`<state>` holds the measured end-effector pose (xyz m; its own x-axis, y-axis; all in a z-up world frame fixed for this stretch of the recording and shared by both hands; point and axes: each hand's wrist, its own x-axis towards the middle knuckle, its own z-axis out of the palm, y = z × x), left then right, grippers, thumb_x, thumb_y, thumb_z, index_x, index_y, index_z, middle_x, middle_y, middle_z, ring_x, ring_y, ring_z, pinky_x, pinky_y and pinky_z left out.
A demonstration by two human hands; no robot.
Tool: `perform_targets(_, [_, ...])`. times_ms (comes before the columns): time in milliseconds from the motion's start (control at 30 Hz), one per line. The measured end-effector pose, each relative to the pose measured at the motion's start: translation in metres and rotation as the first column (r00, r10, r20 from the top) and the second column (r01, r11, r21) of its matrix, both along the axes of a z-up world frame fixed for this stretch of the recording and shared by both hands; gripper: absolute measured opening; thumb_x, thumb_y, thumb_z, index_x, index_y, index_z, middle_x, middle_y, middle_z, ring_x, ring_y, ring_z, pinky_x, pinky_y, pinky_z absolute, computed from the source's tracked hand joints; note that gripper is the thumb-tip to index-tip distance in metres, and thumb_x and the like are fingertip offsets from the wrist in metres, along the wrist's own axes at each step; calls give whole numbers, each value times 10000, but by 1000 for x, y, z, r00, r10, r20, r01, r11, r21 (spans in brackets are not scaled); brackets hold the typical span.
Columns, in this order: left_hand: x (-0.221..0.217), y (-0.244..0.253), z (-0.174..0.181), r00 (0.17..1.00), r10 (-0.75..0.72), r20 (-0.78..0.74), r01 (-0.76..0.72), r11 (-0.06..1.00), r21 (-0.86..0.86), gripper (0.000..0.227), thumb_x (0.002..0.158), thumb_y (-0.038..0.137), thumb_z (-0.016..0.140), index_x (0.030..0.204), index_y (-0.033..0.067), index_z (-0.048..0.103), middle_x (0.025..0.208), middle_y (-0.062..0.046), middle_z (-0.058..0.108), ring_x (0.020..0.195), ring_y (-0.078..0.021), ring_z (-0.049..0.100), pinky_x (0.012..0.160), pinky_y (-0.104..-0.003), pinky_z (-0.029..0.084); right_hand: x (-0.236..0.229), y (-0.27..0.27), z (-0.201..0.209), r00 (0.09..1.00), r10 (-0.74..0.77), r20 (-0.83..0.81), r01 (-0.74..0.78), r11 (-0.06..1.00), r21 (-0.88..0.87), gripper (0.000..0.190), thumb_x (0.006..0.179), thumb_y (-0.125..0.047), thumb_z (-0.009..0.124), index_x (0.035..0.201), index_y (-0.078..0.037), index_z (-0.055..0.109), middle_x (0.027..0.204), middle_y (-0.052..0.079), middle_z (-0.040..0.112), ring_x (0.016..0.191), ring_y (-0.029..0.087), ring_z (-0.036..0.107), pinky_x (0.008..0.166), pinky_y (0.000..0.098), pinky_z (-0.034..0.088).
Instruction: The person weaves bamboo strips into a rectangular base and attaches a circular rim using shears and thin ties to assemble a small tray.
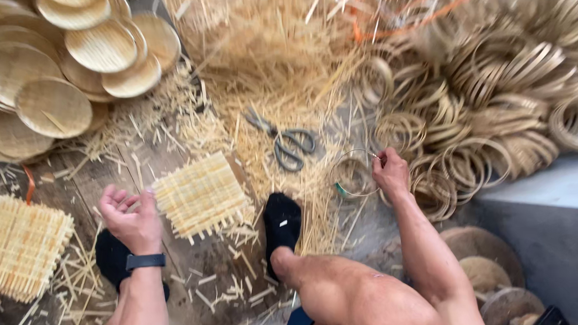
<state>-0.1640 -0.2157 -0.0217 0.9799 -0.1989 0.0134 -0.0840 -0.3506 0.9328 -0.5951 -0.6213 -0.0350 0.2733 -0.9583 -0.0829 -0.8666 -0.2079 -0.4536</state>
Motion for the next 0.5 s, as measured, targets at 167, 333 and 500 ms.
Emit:
perform_targets(167, [-40, -62, 82, 978, -183, 98, 194, 974, -120, 448, 924, 140, 785, 1307, 40, 574, 1132, -89, 618, 923, -147, 646, 764, -264, 580, 47, -39, 75, 786, -226, 575, 222, 972, 77, 212, 1060, -242, 752, 1093, -37, 707, 905, 57, 678, 755, 131, 555, 657, 271, 474])
perform_targets(333, [-114, -136, 136, 816, -573, -71, 521, 784, -339, 240, 950, 241, 671, 1126, 92, 735, 964, -26, 775, 808, -110, 737, 645, -268, 629, 131, 39, 178, 740, -66, 669, -164, 947, 275, 166, 993, -133, 613, 1095, -19, 680, 1006, 75, 682, 826, 126, 665, 720, 289, 632])
perform_targets(500, [-154, -163, 169, 707, -540, -456, 8, 650, -760, 305, 1007, 295, 602, 1134, 60, 748, 953, -40, 763, 804, -134, 706, 690, -275, 629, 210, 131, 239, 651, 506, 566, -676, 725, 131, 188, 987, -108, 598, 1145, -28, 661, 987, 115, 724, 850, 193, 723, 724, 325, 631])
